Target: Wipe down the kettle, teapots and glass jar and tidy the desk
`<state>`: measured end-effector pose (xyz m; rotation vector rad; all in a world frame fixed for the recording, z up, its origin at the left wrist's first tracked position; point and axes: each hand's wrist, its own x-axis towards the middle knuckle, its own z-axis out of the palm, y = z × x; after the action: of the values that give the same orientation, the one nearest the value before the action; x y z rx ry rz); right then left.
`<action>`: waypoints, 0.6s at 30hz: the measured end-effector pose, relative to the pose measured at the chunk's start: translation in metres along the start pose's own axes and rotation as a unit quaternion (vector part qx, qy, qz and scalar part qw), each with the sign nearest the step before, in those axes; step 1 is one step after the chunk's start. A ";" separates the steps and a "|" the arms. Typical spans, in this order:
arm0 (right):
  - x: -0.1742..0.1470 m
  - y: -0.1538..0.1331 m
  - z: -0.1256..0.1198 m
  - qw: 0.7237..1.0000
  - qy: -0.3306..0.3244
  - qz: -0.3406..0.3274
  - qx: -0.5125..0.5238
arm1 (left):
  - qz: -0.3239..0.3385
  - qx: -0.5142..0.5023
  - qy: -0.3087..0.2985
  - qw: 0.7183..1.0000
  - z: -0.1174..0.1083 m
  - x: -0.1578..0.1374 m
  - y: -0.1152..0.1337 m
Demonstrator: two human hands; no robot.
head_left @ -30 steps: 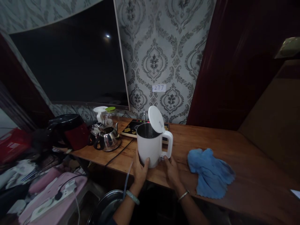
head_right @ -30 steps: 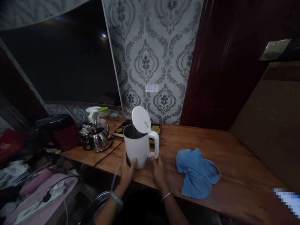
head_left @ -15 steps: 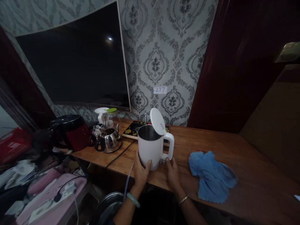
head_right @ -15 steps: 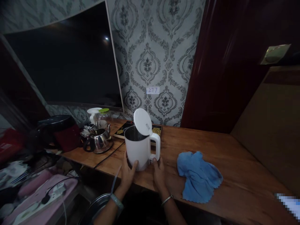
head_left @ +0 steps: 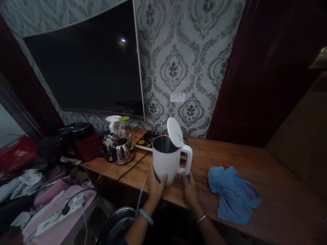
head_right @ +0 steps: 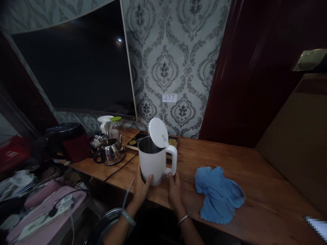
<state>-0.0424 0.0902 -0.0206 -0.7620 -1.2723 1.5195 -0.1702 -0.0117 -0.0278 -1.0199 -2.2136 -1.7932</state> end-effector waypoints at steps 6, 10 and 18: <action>0.001 0.002 -0.002 1.000 -0.002 0.005 -0.005 | -0.007 0.003 -0.002 1.000 -0.001 -0.001 0.001; 0.000 -0.001 -0.002 1.000 -0.019 0.014 0.002 | -0.013 0.007 0.004 1.000 -0.001 0.000 0.002; -0.003 -0.007 0.000 1.000 -0.006 0.008 0.006 | -0.012 -0.003 -0.003 1.000 -0.002 0.001 0.004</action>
<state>-0.0395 0.0872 -0.0143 -0.7586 -1.2670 1.5448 -0.1696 -0.0122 -0.0236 -1.0045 -2.2341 -1.8112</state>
